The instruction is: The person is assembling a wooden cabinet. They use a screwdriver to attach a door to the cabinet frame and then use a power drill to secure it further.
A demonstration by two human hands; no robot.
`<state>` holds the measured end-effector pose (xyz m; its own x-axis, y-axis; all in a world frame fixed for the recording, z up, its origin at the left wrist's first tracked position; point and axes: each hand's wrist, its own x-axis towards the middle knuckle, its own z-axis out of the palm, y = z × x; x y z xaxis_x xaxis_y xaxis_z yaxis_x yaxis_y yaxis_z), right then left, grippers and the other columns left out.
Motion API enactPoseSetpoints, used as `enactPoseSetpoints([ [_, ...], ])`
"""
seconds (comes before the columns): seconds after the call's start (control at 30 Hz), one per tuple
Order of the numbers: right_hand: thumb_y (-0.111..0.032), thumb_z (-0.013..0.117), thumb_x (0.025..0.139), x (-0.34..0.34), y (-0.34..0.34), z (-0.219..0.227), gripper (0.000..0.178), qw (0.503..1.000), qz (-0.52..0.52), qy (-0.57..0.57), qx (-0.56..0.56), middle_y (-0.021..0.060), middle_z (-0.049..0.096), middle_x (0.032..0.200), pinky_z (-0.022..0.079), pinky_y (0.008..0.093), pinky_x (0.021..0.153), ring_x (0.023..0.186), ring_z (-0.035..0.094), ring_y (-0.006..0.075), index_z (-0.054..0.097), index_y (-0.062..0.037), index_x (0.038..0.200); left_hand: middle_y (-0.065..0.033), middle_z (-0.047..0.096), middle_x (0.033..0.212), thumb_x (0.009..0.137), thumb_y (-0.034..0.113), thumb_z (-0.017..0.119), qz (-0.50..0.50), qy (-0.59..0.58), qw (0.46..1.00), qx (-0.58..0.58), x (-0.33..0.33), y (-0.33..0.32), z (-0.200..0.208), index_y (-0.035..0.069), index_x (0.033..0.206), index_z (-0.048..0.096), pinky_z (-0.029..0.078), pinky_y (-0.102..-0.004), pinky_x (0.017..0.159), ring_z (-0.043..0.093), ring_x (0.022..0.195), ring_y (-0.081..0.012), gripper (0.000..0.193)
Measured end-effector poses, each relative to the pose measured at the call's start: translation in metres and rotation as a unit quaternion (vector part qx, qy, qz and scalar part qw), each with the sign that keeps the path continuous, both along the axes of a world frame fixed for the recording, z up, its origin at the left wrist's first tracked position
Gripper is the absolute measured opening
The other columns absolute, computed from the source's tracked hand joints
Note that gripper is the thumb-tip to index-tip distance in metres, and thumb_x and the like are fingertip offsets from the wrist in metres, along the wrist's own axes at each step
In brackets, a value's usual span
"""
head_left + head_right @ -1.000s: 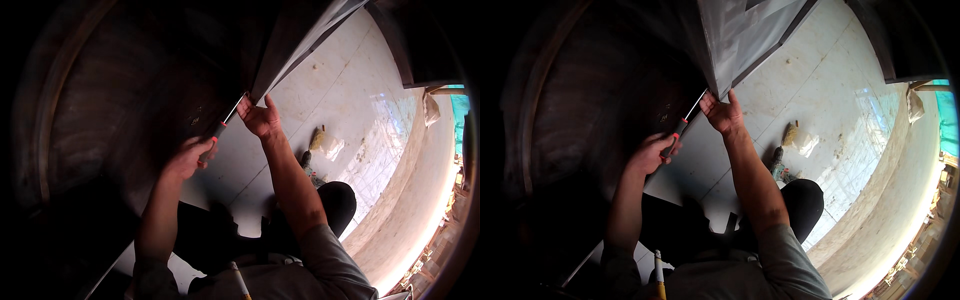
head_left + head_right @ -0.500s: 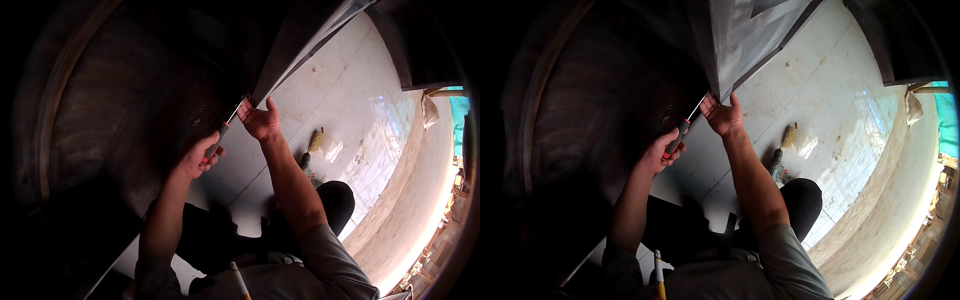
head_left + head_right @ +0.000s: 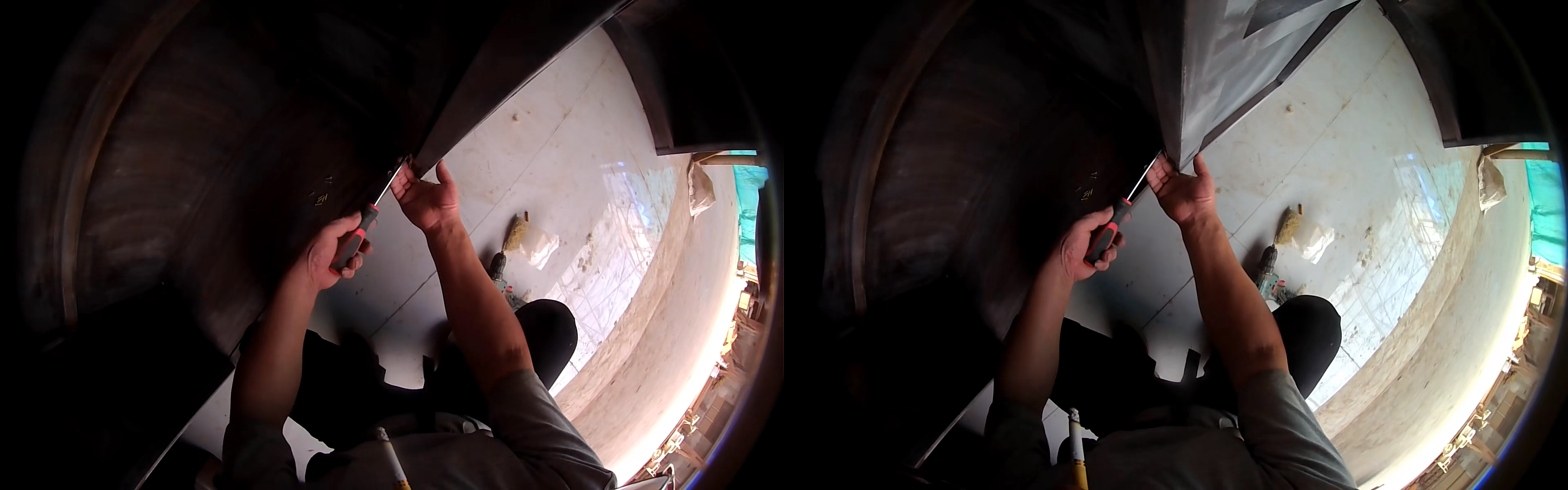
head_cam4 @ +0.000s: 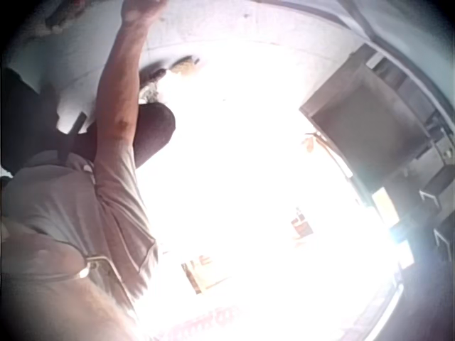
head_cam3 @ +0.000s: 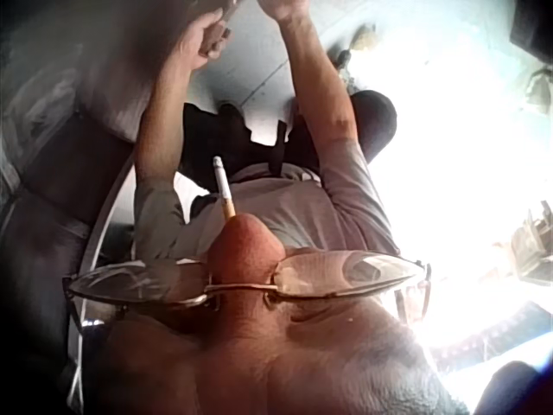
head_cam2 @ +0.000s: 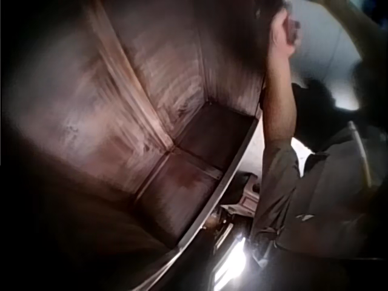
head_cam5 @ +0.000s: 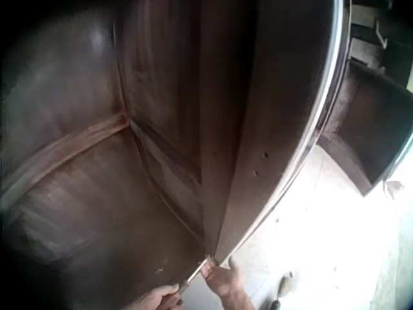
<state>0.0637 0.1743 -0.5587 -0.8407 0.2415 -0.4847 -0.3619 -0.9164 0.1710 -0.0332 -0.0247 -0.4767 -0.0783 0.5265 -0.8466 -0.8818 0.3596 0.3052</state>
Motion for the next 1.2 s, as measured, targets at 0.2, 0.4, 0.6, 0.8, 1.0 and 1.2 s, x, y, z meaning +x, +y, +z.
enactPoseSetpoints([
  [0.2, -0.048, 0.043, 0.098, 0.0, 0.0, 0.0, 0.056, 1.0, 0.001, -0.02, -0.001, 0.0152, 0.061, 0.111, 0.045, 0.0436, 0.101, 0.108, 0.059, 0.0293, 0.052, 0.0045, 0.114, -0.007, 0.066, 0.078, 0.092, 0.036, 0.06, -0.111, 0.703, 0.694, -0.104, 0.023, 0.001, -0.033, 0.008, 0.107, 0.068, 0.046, -0.0283, 0.049, 0.06, 0.057, -0.0177, 0.032],
  [0.4, -0.049, 0.042, 0.098, -0.001, 0.003, 0.0, 0.058, 1.0, -0.005, -0.016, -0.02, 0.0156, 0.061, 0.111, 0.046, 0.0439, 0.101, 0.107, 0.06, 0.0294, 0.05, 0.0049, 0.115, -0.0059, 0.067, 0.082, 0.093, 0.042, 0.056, 0.063, 0.285, 0.953, -0.081, 0.006, 0.001, -0.003, 0.01, 0.104, 0.066, 0.043, -0.0268, 0.048, 0.061, 0.059, -0.0172, 0.035],
  [0.6, -0.048, 0.041, 0.099, -0.003, -0.002, 0.007, 0.057, 1.0, -0.01, -0.017, -0.023, 0.0161, 0.062, 0.11, 0.046, 0.0441, 0.101, 0.106, 0.06, 0.0302, 0.05, 0.005, 0.116, -0.0035, 0.063, 0.077, 0.093, 0.046, 0.055, -0.046, 0.111, 0.992, -0.046, 0.005, 0.008, 0.014, 0.013, 0.101, 0.063, 0.034, -0.0236, 0.043, 0.052, 0.052, -0.0125, 0.035],
  [0.8, -0.048, 0.044, 0.097, 0.001, 0.001, -0.003, 0.056, 1.0, -0.003, 0.002, 0.003, 0.0163, 0.061, 0.112, 0.046, 0.0443, 0.101, 0.105, 0.06, 0.0302, 0.051, 0.0045, 0.114, -0.001, 0.064, 0.069, 0.088, 0.036, 0.066, -0.123, 0.614, 0.772, -0.109, 0.014, 0.005, -0.001, 0.009, 0.099, 0.069, 0.046, -0.0282, 0.051, 0.057, 0.053, -0.0168, 0.03],
  [1.0, -0.047, 0.046, 0.096, 0.0, 0.002, -0.003, 0.055, 0.999, -0.005, -0.014, -0.03, 0.0153, 0.061, 0.112, 0.045, 0.0461, 0.101, 0.109, 0.059, 0.0296, 0.052, 0.0041, 0.114, -0.0019, 0.067, 0.08, 0.089, 0.035, 0.063, 0.108, 0.344, 0.929, -0.084, 0.005, -0.004, -0.015, 0.012, 0.108, 0.067, 0.045, -0.029, 0.055, 0.064, 0.07, -0.0173, 0.03],
  [1.2, -0.048, 0.044, 0.097, 0.0, 0.001, 0.001, 0.056, 1.0, -0.003, 0.013, -0.01, 0.0155, 0.061, 0.113, 0.045, 0.0455, 0.102, 0.11, 0.059, 0.0296, 0.051, 0.0043, 0.114, -0.0041, 0.064, 0.081, 0.091, 0.044, 0.06, -0.004, 0.045, 0.998, -0.048, -0.002, 0.004, 0.015, 0.018, 0.105, 0.058, 0.032, -0.021, 0.043, 0.053, 0.059, -0.0117, 0.03],
])
